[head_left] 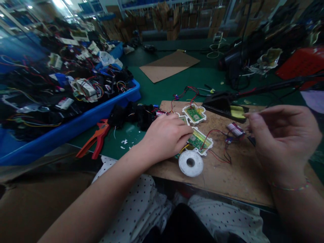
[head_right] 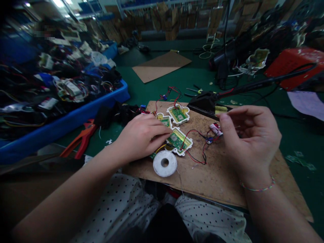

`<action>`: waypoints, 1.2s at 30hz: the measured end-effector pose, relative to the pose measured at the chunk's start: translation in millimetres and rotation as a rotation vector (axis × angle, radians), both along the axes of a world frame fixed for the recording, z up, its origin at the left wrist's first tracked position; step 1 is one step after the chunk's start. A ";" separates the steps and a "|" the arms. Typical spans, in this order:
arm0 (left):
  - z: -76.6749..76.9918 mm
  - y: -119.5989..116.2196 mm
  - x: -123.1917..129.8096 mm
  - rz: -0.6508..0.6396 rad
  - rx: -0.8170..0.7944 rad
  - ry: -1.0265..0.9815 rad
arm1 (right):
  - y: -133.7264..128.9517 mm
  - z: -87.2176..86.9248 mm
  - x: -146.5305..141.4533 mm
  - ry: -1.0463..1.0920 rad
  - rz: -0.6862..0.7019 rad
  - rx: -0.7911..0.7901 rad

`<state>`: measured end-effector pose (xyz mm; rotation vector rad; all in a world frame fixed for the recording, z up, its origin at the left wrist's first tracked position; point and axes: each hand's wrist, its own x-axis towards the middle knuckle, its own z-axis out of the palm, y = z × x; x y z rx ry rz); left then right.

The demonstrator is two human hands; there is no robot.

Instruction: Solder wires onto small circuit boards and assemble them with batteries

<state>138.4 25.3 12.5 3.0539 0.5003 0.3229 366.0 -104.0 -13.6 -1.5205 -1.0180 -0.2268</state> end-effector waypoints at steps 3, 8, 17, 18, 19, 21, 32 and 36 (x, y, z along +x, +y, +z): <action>0.3 -2.7 -7.2 0.038 -0.046 -0.060 | -0.1 0.1 0.4 -0.002 -0.002 -0.014; 2.3 -7.1 -18.5 0.090 -0.151 -0.204 | 1.3 -1.0 -0.8 -0.011 -0.015 -0.027; 1.4 -15.4 -27.2 0.099 -0.269 -0.290 | 2.8 20.2 -39.0 -0.452 0.413 -0.227; 1.5 -15.9 -27.4 0.095 -0.264 -0.295 | 6.4 23.3 -43.2 -0.518 0.462 -0.240; 1.7 -16.4 -27.8 0.091 -0.259 -0.299 | 10.4 25.2 -46.5 -0.560 0.504 -0.242; 2.1 -17.1 -28.9 0.087 -0.250 -0.296 | 18.0 25.3 -51.0 -0.583 0.564 -0.229; 5.1 -4.7 -41.4 0.272 -0.327 -0.626 | 3.9 22.2 -66.4 -0.556 0.516 -0.231; 9.9 -23.1 -56.8 0.369 -0.268 -0.778 | -5.5 26.2 -72.2 -0.443 0.514 -0.264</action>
